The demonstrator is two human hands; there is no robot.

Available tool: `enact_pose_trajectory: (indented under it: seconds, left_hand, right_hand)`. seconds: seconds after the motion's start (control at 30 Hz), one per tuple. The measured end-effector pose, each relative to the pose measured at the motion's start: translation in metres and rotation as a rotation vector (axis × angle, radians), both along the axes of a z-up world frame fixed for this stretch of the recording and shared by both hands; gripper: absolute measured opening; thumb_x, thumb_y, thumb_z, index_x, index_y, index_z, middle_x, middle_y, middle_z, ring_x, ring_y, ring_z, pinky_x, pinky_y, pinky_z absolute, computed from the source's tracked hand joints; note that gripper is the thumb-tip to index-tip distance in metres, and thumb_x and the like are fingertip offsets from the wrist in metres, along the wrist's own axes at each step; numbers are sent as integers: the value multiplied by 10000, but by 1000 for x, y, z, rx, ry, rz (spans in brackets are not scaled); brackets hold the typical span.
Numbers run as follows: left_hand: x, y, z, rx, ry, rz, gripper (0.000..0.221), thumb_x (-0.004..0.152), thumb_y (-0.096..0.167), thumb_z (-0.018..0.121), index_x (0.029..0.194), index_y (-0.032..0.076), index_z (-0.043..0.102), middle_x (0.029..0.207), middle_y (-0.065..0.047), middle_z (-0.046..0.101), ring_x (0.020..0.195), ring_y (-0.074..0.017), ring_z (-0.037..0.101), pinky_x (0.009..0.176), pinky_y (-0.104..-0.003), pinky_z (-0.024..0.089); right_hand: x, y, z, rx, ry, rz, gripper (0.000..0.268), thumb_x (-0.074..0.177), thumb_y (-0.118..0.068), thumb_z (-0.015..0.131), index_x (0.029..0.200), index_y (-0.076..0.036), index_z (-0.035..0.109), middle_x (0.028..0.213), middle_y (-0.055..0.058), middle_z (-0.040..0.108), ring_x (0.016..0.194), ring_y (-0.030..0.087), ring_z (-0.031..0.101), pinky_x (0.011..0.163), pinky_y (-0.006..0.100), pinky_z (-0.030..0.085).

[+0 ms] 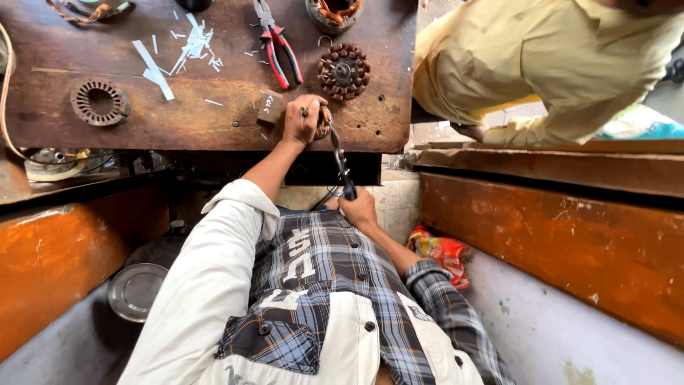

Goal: The person uses pliers and wire cutters to remove copper windings from a motor armature. They repeatedly cut and pull the wires from the slots, working on one armature while another sits on the table.

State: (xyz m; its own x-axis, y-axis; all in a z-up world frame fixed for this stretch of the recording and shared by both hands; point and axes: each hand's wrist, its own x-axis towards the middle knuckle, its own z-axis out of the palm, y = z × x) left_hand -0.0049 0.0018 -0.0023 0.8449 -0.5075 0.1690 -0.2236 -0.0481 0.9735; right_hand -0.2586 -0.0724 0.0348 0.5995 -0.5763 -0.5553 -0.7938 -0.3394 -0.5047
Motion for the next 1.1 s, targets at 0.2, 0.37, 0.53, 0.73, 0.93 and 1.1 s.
enact_pose_trajectory:
  seconds: [0.2, 0.37, 0.53, 0.73, 0.93, 1.1]
  left_hand:
    - [7, 6, -2, -5, -60, -39, 324, 975, 218, 497, 935, -3, 731, 951, -205, 733, 958, -375, 694, 894, -433, 534]
    - [-1, 0, -4, -5, -54, -35, 336, 985, 236, 497, 938, -2, 730, 962, -196, 737, 955, -364, 707, 900, -421, 542]
    - [7, 3, 3, 13, -44, -33, 342, 963, 249, 502, 934, 1, 736, 933, -200, 737, 931, -365, 706, 879, -426, 541]
    - [4, 4, 5, 11, -40, -32, 348, 964, 255, 500, 934, -7, 728, 918, -202, 729, 926, -371, 702, 865, -432, 541]
    - [5, 3, 5, -4, -56, -47, 326, 967, 234, 499, 940, -3, 720, 918, -198, 725, 925, -375, 692, 862, -437, 538]
    - [7, 6, -4, 9, -112, -73, 293, 976, 214, 505, 966, 7, 712, 956, -193, 720, 960, -378, 664, 893, -442, 517]
  right_hand:
    - [-31, -13, -12, 253, -148, 91, 535, 754, -250, 733, 1226, -22, 623, 1010, 146, 698, 901, 231, 660, 809, 356, 519]
    - [-40, -21, -6, 820, -98, -35, 431, 750, -139, 669, 1159, -7, 632, 973, 30, 678, 900, 154, 619, 825, 290, 510]
    - [-13, -11, 5, 879, -59, -94, 305, 753, -125, 676, 1040, -21, 675, 916, 38, 671, 836, 139, 607, 767, 271, 488]
    - [-5, -19, 3, 832, 29, -134, 269, 766, -184, 703, 1001, -60, 663, 843, 18, 642, 753, 116, 578, 652, 284, 467]
    - [15, -20, 9, 348, -5, 68, 538, 737, -245, 738, 1202, -25, 582, 886, 126, 693, 771, 239, 668, 680, 372, 524]
    - [23, 5, 29, -45, 31, 143, 532, 765, -307, 707, 1237, -67, 652, 885, 242, 722, 870, 422, 711, 783, 484, 544]
